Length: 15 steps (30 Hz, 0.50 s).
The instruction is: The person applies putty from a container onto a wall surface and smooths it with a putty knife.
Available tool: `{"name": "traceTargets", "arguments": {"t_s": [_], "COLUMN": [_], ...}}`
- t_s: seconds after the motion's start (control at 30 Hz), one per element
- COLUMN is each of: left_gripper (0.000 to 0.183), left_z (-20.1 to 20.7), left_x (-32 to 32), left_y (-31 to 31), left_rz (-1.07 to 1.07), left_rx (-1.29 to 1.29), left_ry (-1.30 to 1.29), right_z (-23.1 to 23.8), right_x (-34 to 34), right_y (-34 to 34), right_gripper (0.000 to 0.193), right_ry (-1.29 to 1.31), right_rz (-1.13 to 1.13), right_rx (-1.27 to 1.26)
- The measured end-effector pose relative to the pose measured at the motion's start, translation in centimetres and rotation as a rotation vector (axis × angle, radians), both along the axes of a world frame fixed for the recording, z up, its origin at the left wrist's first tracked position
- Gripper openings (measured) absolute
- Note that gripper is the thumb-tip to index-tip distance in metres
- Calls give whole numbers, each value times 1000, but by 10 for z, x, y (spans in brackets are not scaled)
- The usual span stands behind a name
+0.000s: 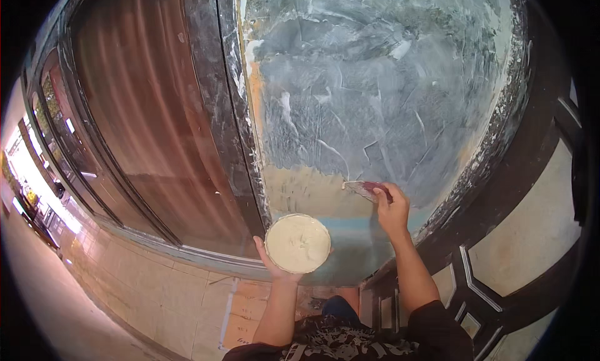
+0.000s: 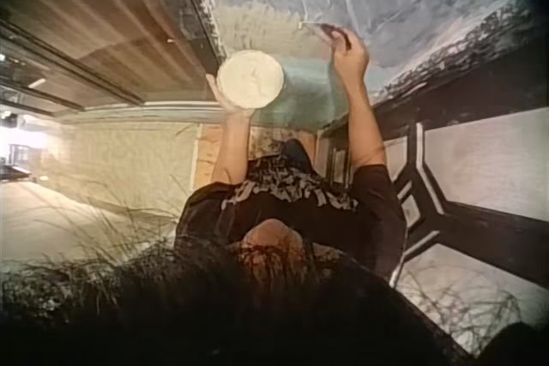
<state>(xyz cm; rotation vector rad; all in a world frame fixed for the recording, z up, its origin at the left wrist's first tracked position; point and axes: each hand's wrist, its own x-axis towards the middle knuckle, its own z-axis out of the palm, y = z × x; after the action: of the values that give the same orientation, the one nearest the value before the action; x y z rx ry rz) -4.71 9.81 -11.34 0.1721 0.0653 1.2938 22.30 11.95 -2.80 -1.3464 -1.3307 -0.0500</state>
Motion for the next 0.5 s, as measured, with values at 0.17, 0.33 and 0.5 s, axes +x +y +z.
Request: {"name": "traceTargets", "arguments": {"t_s": [0.17,0.33,0.5], "left_gripper": [96,97,96], "left_z": [3,7,4], "left_x": [-2,-1,-2], "left_y": [-1,1,1], "left_rz": [-2,-44,-28], "left_rx": [32,63,24], "left_ry": [29,-1,29], "right_z": [-8,1,6], "right_x": [5,-6,-6], "right_y": [0,-3,2], "right_gripper": [15,15,11], "right_ry": [12,-68,-77], "right_rz": [31,-10,-44], "right_rx": [56,11,59]}}
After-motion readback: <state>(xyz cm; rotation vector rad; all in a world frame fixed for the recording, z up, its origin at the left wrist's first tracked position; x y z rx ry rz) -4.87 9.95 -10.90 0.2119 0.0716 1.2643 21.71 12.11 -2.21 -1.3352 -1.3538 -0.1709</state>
